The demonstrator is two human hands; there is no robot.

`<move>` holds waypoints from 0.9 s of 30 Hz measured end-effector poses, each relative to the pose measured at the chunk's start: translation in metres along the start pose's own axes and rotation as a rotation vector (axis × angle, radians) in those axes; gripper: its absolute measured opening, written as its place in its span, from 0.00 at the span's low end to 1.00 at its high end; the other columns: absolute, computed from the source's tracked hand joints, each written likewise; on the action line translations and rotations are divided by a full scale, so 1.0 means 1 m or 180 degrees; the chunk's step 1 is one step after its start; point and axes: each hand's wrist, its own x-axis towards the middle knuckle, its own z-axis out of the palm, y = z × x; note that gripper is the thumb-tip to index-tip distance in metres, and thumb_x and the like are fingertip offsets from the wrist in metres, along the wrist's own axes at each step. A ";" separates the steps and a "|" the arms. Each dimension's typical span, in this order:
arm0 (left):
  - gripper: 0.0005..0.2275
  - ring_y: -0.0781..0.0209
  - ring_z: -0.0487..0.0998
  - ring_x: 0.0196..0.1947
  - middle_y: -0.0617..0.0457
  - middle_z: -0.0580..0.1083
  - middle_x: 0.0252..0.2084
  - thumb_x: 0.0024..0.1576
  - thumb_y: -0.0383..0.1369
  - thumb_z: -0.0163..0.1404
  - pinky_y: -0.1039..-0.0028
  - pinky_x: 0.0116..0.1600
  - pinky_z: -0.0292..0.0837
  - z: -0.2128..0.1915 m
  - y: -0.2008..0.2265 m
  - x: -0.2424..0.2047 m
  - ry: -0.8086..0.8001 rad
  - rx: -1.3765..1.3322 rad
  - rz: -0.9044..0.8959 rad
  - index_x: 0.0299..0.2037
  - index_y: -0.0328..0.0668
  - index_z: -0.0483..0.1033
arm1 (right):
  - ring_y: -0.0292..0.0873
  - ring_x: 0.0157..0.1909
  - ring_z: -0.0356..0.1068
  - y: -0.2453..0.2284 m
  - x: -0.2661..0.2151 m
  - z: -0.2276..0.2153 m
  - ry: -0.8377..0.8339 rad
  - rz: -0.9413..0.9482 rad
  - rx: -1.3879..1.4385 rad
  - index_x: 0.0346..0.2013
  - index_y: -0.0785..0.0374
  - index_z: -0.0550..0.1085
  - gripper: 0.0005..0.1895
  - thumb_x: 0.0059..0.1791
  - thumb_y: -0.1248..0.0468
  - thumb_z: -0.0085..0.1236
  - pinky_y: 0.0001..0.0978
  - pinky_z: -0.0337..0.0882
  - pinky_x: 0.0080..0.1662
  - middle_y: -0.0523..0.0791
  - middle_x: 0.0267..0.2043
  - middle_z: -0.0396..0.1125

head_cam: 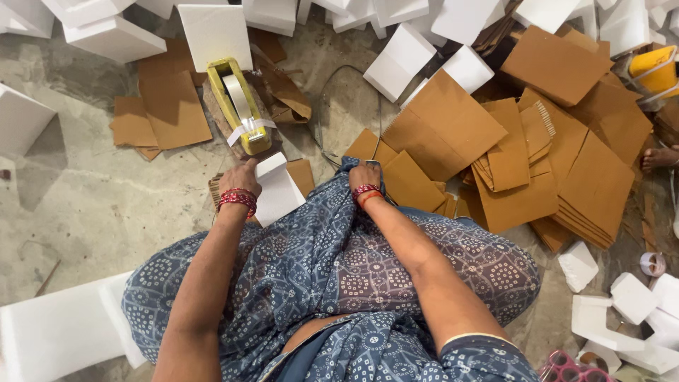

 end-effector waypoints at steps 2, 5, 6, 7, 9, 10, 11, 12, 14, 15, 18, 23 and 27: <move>0.18 0.41 0.79 0.50 0.43 0.79 0.46 0.54 0.24 0.49 0.54 0.51 0.75 0.001 0.000 -0.004 0.0054 -0.0014 -0.0008 0.53 0.54 0.77 | 0.52 0.53 0.71 -0.013 -0.002 0.000 0.0149 0.0002 -0.0263 0.35 0.59 0.82 0.14 0.49 0.62 0.46 0.49 0.65 0.52 0.49 0.49 0.72; 0.19 0.41 0.79 0.50 0.43 0.79 0.46 0.52 0.24 0.49 0.54 0.51 0.75 -0.001 -0.002 -0.006 0.0103 -0.0032 0.0025 0.53 0.54 0.77 | 0.50 0.55 0.71 -0.041 -0.022 0.009 0.0357 -0.0155 -0.0519 0.40 0.59 0.81 0.16 0.50 0.62 0.44 0.53 0.61 0.56 0.49 0.50 0.72; 0.19 0.40 0.79 0.50 0.42 0.79 0.47 0.52 0.24 0.50 0.54 0.52 0.75 -0.001 -0.003 -0.006 0.0101 -0.0040 0.0046 0.53 0.54 0.77 | 0.50 0.54 0.71 -0.047 -0.031 0.013 0.0062 -0.0267 -0.0437 0.44 0.59 0.79 0.16 0.52 0.63 0.41 0.57 0.58 0.62 0.49 0.49 0.72; 0.20 0.40 0.79 0.49 0.42 0.79 0.47 0.52 0.25 0.50 0.53 0.51 0.75 -0.002 -0.004 -0.004 0.0037 -0.0013 -0.0006 0.54 0.55 0.76 | 0.50 0.53 0.71 -0.051 -0.037 0.017 -0.0231 -0.0359 -0.0336 0.48 0.59 0.78 0.17 0.55 0.63 0.39 0.62 0.55 0.68 0.50 0.48 0.73; 0.21 0.38 0.79 0.49 0.41 0.79 0.47 0.51 0.25 0.50 0.52 0.51 0.74 -0.001 -0.005 -0.005 -0.0103 0.0027 -0.0133 0.55 0.57 0.75 | 0.50 0.54 0.71 -0.048 -0.049 0.023 -0.0325 -0.0344 -0.0198 0.47 0.61 0.78 0.17 0.55 0.64 0.39 0.58 0.52 0.70 0.51 0.48 0.73; 0.20 0.38 0.79 0.49 0.41 0.79 0.48 0.52 0.26 0.49 0.52 0.52 0.74 0.002 -0.004 -0.009 -0.0042 0.0036 -0.0109 0.55 0.57 0.76 | 0.50 0.54 0.72 -0.044 -0.055 0.027 -0.0106 -0.0340 -0.0205 0.46 0.62 0.78 0.17 0.54 0.64 0.39 0.55 0.54 0.70 0.51 0.47 0.73; 0.19 0.38 0.79 0.49 0.41 0.79 0.48 0.53 0.26 0.49 0.51 0.52 0.74 0.000 -0.004 -0.007 0.0036 0.0066 -0.0058 0.55 0.56 0.76 | 0.50 0.54 0.72 -0.043 -0.057 0.029 0.0188 -0.0312 -0.0169 0.44 0.63 0.79 0.17 0.53 0.65 0.40 0.52 0.55 0.69 0.52 0.47 0.73; 0.18 0.38 0.79 0.49 0.42 0.79 0.49 0.54 0.27 0.48 0.51 0.53 0.74 -0.003 -0.004 -0.006 0.0113 0.0095 -0.0008 0.55 0.56 0.76 | 0.50 0.54 0.72 -0.041 -0.059 0.030 0.0543 -0.0404 -0.0033 0.42 0.63 0.79 0.17 0.52 0.65 0.40 0.49 0.56 0.68 0.52 0.46 0.74; 0.19 0.38 0.79 0.50 0.42 0.79 0.49 0.54 0.27 0.48 0.51 0.54 0.73 -0.013 0.000 0.001 -0.0066 0.0200 -0.0119 0.55 0.56 0.76 | 0.51 0.54 0.73 -0.038 -0.051 0.028 0.1109 -0.0679 0.0088 0.39 0.65 0.79 0.16 0.50 0.65 0.41 0.44 0.59 0.67 0.53 0.46 0.74; 0.19 0.38 0.79 0.50 0.42 0.79 0.49 0.53 0.28 0.48 0.50 0.54 0.73 -0.012 0.000 -0.004 -0.0193 0.0236 -0.0214 0.55 0.56 0.76 | 0.51 0.53 0.73 -0.035 -0.053 0.030 0.0868 -0.0926 0.0000 0.37 0.66 0.80 0.16 0.49 0.65 0.42 0.41 0.60 0.66 0.54 0.45 0.74; 0.22 0.38 0.79 0.50 0.43 0.79 0.49 0.50 0.27 0.48 0.52 0.55 0.73 -0.013 -0.001 -0.006 -0.0040 0.0095 -0.0087 0.56 0.58 0.76 | 0.55 0.48 0.73 -0.014 -0.036 0.023 -0.0100 -0.1507 0.0440 0.35 0.64 0.81 0.14 0.47 0.63 0.47 0.45 0.67 0.58 0.55 0.42 0.74; 0.26 0.39 0.79 0.50 0.43 0.79 0.47 0.50 0.25 0.47 0.53 0.55 0.72 -0.007 -0.006 -0.010 0.0092 -0.0015 0.0081 0.60 0.62 0.75 | 0.46 0.43 0.77 0.132 0.024 -0.018 0.0512 -0.0285 0.3547 0.37 0.58 0.79 0.09 0.51 0.67 0.49 0.35 0.75 0.46 0.47 0.39 0.76; 0.26 0.40 0.79 0.49 0.42 0.79 0.46 0.51 0.26 0.48 0.54 0.54 0.73 -0.008 -0.003 -0.008 0.0071 0.0217 0.0073 0.61 0.63 0.74 | 0.52 0.50 0.74 0.247 -0.007 -0.020 0.0112 0.0954 0.1727 0.46 0.55 0.78 0.17 0.42 0.62 0.66 0.41 0.73 0.51 0.51 0.46 0.74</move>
